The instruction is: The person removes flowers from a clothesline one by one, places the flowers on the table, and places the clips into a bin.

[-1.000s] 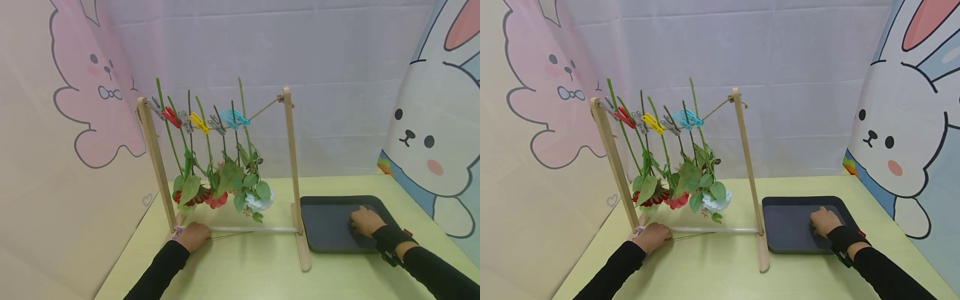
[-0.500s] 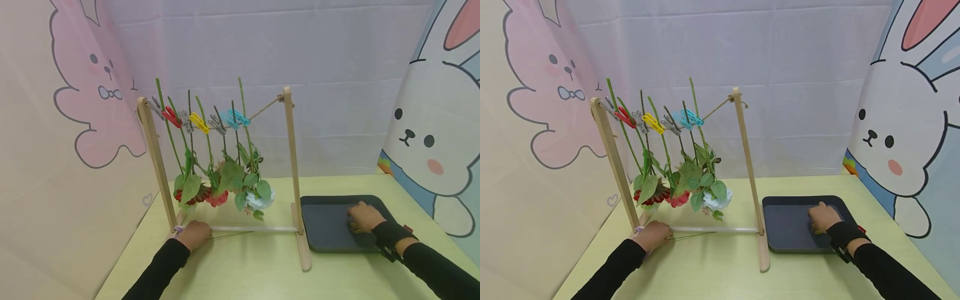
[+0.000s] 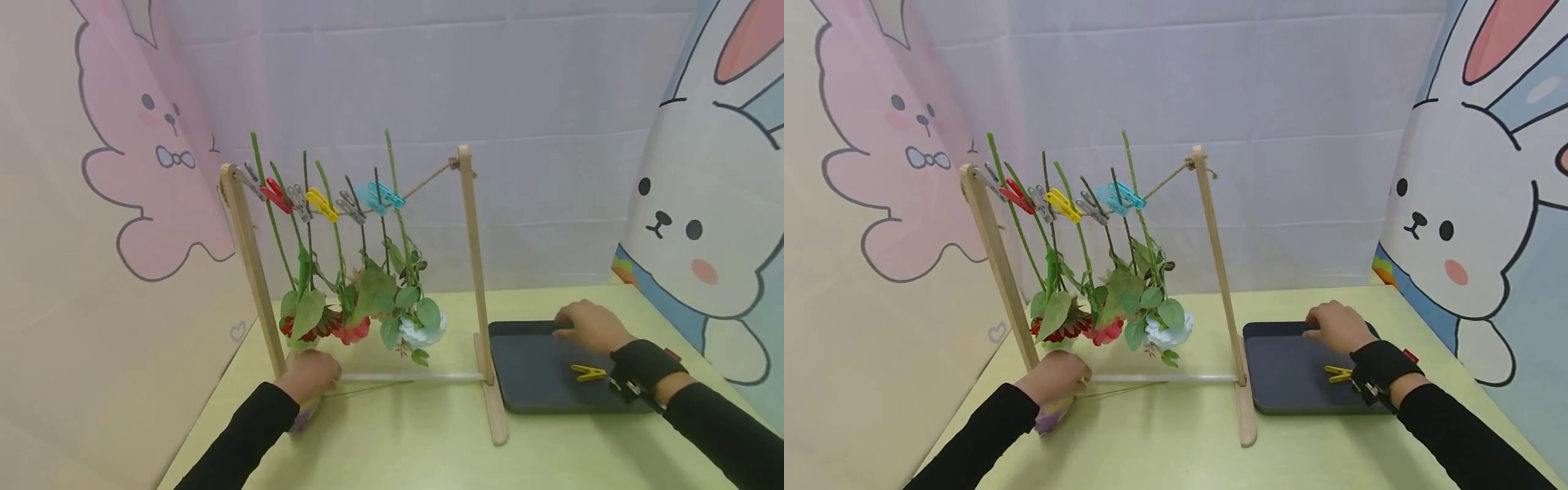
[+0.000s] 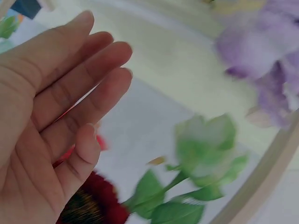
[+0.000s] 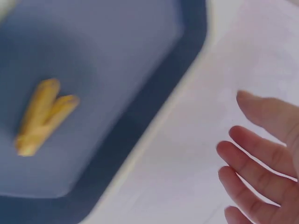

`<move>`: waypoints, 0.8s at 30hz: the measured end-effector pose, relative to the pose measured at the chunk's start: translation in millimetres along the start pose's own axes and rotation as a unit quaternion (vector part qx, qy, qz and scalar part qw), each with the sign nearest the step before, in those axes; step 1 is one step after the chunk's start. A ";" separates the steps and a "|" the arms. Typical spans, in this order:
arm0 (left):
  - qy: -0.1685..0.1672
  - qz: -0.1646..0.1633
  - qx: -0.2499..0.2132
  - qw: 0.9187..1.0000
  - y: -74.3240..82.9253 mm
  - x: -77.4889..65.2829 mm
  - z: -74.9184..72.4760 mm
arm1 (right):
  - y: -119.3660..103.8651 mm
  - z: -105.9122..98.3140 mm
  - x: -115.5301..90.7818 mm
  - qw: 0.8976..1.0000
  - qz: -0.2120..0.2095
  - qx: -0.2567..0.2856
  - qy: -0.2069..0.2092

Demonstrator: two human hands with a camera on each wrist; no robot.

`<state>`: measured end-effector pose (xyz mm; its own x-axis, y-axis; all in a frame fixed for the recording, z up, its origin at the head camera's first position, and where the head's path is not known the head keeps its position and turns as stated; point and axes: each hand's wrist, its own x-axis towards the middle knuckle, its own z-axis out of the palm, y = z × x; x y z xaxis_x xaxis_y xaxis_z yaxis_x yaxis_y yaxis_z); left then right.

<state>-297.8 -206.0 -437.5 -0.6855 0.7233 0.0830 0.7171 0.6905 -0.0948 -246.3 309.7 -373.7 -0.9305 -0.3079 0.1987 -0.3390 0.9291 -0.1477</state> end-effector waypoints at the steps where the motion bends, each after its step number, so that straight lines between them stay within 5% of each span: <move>1: -0.003 -0.005 0.004 1.000 8.0 -1.4 -15.4 | -4.2 -7.6 3.1 1.000 0.001 0.008 0.013; 3: -0.023 -0.012 0.026 0.999 29.8 -2.6 -56.7 | -12.0 -24.3 9.6 0.999 0.003 0.022 0.037; 6: -0.012 0.014 0.038 0.999 45.7 -2.8 -95.6 | -24.9 -53.1 20.2 0.997 0.013 0.044 0.060; 11: -0.036 0.008 0.043 0.998 64.3 4.2 -143.3 | -50.7 -107.6 38.1 0.993 0.019 0.073 0.090; 15: -0.034 -0.012 0.063 0.997 81.6 10.5 -167.2 | -79.4 -151.5 49.0 0.984 0.016 0.121 0.129; 20: 0.050 -0.055 0.067 0.995 104.8 19.7 -193.2 | -122.5 -198.6 64.6 0.963 -0.007 0.187 0.193; 24: 0.119 -0.100 0.064 0.986 117.2 34.2 -213.3 | -158.8 -222.5 82.7 0.957 -0.037 0.186 0.218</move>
<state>-210.4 -99.1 -234.3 -0.7514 0.5649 0.3409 0.5387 0.8236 -0.1773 -238.5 182.3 -118.3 -0.7826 -0.1792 0.5962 -0.5035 0.7454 -0.4369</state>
